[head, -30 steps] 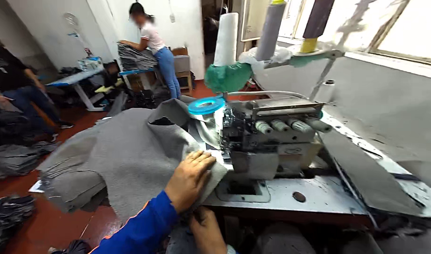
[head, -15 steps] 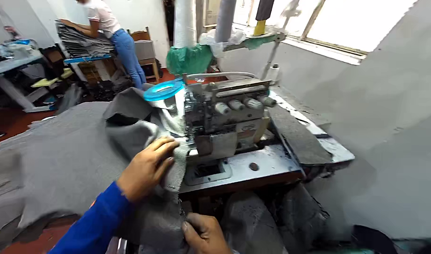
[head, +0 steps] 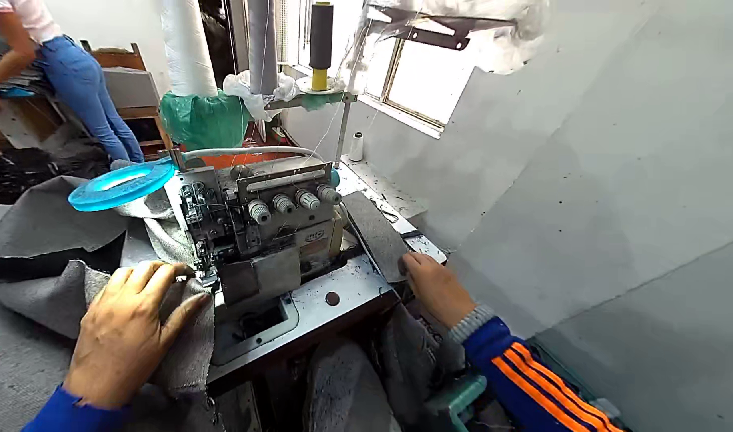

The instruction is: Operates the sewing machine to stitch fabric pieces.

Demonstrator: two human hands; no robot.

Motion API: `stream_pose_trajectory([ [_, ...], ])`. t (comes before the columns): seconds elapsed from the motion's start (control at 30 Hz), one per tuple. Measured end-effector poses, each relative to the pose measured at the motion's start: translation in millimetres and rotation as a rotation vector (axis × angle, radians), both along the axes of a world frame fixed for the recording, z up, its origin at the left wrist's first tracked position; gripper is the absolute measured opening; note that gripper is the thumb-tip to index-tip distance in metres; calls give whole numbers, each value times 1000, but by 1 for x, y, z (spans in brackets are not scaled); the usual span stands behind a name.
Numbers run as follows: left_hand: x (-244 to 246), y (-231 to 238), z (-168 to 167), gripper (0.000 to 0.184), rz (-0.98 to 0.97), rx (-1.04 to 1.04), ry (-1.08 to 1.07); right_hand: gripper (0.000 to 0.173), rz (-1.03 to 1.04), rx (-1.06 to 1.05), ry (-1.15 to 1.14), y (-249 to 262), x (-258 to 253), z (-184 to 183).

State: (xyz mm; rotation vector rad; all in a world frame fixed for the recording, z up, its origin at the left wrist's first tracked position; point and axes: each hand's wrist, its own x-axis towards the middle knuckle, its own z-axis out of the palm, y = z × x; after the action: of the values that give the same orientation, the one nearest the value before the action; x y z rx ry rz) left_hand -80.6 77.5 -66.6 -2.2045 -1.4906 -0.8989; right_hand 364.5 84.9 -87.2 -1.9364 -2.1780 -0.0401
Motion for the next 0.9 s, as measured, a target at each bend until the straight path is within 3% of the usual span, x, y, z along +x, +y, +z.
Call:
stream_pose_trajectory([
  [0.07,0,-1,-2,70,5,18,8,9,60,-49,80,-3,7,12],
  [0.23,-4,1,-1,66,-36,12,23,15,265,230,238,4,28,21],
  [0.5,-9,8,20,35,-215,-212,-67,10,198,167,325,38,35,66],
  [0.6,-11,7,24,25,-290,-289,-150,18,115,318,355,39,18,84],
  [0.67,-11,5,30,19,-343,-320,-237,32,171,529,302,27,-10,89],
  [0.77,-8,-11,50,8,-439,-358,-420,27,406,854,380,-2,-85,83],
  [0.83,-3,-25,64,8,-484,-313,-486,19,545,857,615,-19,-144,69],
  [0.9,3,-32,69,6,-518,-252,-513,14,633,713,923,-28,-203,57],
])
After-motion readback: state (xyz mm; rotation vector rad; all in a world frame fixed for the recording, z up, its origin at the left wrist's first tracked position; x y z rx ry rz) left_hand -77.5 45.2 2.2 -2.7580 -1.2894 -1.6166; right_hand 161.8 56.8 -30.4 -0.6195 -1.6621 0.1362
